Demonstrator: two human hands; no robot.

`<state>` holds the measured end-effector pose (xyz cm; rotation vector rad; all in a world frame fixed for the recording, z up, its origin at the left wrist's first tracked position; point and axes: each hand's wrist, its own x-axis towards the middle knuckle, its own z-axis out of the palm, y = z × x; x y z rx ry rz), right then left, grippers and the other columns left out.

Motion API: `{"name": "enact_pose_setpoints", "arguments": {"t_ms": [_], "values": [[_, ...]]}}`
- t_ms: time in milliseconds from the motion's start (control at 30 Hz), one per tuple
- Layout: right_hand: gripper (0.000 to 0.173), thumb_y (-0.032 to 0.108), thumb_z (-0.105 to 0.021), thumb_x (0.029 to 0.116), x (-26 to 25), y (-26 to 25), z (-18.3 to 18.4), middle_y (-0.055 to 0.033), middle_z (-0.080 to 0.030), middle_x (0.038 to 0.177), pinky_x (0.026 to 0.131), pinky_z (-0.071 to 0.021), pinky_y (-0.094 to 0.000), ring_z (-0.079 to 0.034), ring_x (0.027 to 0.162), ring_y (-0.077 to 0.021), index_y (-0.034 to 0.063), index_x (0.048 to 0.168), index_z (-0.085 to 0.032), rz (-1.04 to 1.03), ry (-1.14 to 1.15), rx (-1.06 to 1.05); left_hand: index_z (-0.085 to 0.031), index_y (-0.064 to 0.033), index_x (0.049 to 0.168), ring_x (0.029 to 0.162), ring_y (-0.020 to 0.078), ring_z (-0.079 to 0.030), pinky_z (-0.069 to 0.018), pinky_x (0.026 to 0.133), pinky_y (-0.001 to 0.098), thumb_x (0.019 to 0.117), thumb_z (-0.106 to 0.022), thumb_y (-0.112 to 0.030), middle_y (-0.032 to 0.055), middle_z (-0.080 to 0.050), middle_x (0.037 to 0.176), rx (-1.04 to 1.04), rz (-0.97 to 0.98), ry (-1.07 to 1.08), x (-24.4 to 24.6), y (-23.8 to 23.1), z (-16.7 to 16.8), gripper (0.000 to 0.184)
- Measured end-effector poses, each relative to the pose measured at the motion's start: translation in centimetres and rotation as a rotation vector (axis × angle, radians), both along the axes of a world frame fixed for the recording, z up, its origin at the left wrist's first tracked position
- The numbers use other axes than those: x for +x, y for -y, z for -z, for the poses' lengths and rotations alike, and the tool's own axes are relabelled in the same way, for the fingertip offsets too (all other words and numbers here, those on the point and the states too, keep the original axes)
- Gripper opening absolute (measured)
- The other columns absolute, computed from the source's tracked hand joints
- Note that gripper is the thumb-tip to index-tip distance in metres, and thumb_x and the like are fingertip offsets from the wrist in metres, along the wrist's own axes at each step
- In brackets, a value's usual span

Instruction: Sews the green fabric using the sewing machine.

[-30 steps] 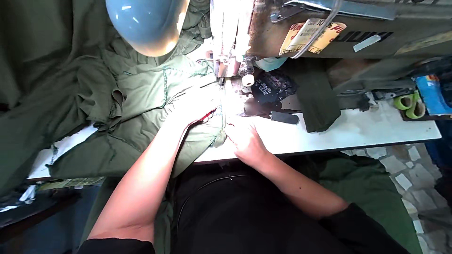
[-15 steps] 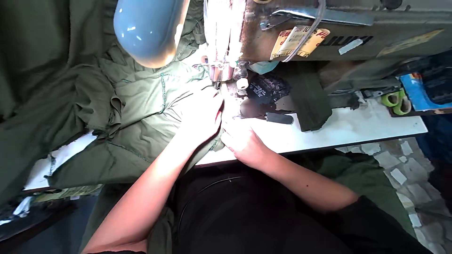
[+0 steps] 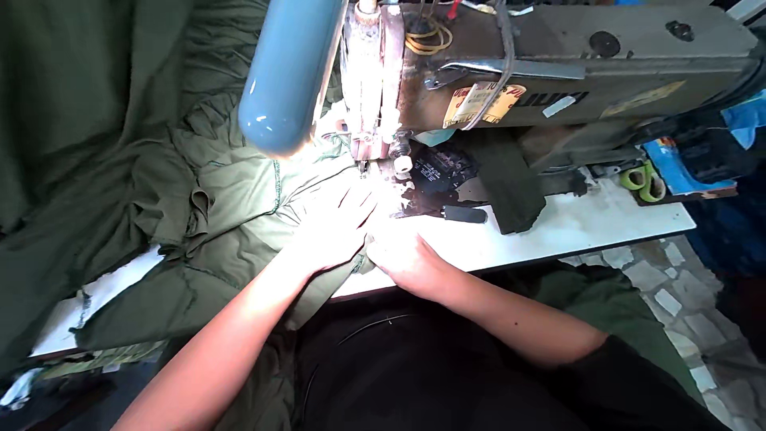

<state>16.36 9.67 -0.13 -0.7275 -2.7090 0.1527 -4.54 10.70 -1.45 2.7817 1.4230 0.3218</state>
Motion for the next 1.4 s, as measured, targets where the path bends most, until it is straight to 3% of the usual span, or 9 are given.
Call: {"name": "enact_pose_setpoints", "arguments": {"t_ms": [167,267,367,467,800,900,1233,1333,1400], "values": [[0.014,0.007,-0.059,0.0956,0.5,-0.2,0.2,-0.0154,-0.071,0.097,0.082,-0.0576,-0.0438,-0.070,0.097,-0.0314,0.0053,0.093,-0.073,-0.008,0.000,0.003,-0.044,-0.0148,0.157,0.156,0.0369,-0.024,-0.0197,0.121,0.0626,0.1037,-0.031,-0.036,0.0087,-0.038,0.165,-0.057,-0.036,-0.036,0.5,0.0,-0.1,0.059],[0.015,0.007,-0.058,0.0964,0.5,-0.4,0.2,-0.0157,-0.070,0.097,0.083,-0.0575,-0.0440,-0.069,0.097,-0.0317,0.0048,0.093,-0.072,-0.021,0.007,0.004,-0.055,-0.0120,0.149,0.150,0.0378,-0.035,-0.0273,0.117,0.0624,0.0995,-0.035,-0.035,0.0101,-0.048,0.158,0.002,-0.024,0.073,0.3,-0.2,0.3,0.058],[0.012,0.007,-0.060,0.0948,0.5,-0.5,0.1,-0.0149,-0.070,0.094,0.080,-0.0574,-0.0434,-0.069,0.095,-0.0314,0.0055,0.090,-0.071,-0.028,0.022,0.013,-0.075,-0.0064,0.120,0.131,0.0399,-0.056,-0.0416,0.107,0.0598,0.0934,-0.046,-0.028,0.0181,-0.066,0.133,0.107,0.045,0.280,-0.2,-0.2,1.4,0.045],[0.012,0.006,-0.060,0.0945,0.4,-0.7,0.2,-0.0145,-0.070,0.093,0.079,-0.0569,-0.0436,-0.069,0.093,-0.0312,0.0055,0.089,-0.071,-0.030,0.020,0.030,-0.078,-0.0079,0.112,0.118,0.0411,-0.062,-0.0463,0.098,0.0600,0.0913,-0.049,-0.025,0.0208,-0.069,0.119,0.118,0.061,0.319,-0.4,-0.2,1.3,0.039],[0.018,0.005,-0.062,0.0936,-0.5,-2.4,0.2,-0.0152,-0.071,0.108,0.092,-0.0537,-0.0496,-0.067,0.108,-0.0329,0.0051,0.104,-0.077,0.021,-0.029,0.009,-0.075,-0.0057,0.120,0.118,0.0440,-0.062,-0.0473,0.096,0.0619,0.0950,-0.043,-0.027,0.0246,-0.067,0.124,0.055,0.038,0.280,-0.9,-2.0,0.7,0.045],[0.023,0.005,-0.060,0.0948,-0.5,-3.2,0.5,-0.0158,-0.070,0.118,0.103,-0.0485,-0.0513,-0.064,0.117,-0.0338,0.0048,0.111,-0.076,0.036,-0.025,-0.032,-0.074,-0.0067,0.122,0.120,0.0454,-0.062,-0.0470,0.096,0.0632,0.0953,-0.042,-0.028,0.0255,-0.066,0.126,0.042,0.014,0.272,-1.0,-2.7,0.8,0.047],[0.022,0.001,-0.063,0.0914,-1.8,-5.5,0.1,-0.0170,-0.071,0.117,0.110,-0.0433,-0.0498,-0.063,0.120,-0.0330,0.0028,0.110,-0.076,0.108,-0.029,-0.098,-0.075,-0.0059,0.115,0.114,0.0451,-0.062,-0.0457,0.095,0.0633,0.0942,-0.046,-0.028,0.0248,-0.067,0.116,0.149,-0.008,0.261,-1.1,-5.1,0.5,0.042],[0.023,0.001,-0.066,0.0899,-2.0,-5.6,0.2,-0.0175,-0.071,0.117,0.109,-0.0431,-0.0495,-0.064,0.119,-0.0335,0.0017,0.110,-0.076,0.138,-0.025,-0.115,-0.075,-0.0056,0.117,0.126,0.0484,-0.057,-0.0402,0.104,0.0670,0.0947,-0.047,-0.029,0.0279,-0.064,0.127,0.104,-0.082,0.237,-1.0,-4.4,0.1,0.043],[0.020,0.003,-0.067,0.0915,-2.1,-5.2,0.1,-0.0199,-0.071,0.117,0.111,-0.0431,-0.0509,-0.063,0.119,-0.0359,0.0001,0.109,-0.075,0.163,-0.088,-0.192,-0.077,-0.0078,0.113,0.124,0.0378,-0.059,-0.0446,0.103,0.0592,0.0987,-0.042,-0.028,0.0190,-0.066,0.125,0.061,-0.236,0.279,0.4,-1.4,-1.2,0.042]]}}
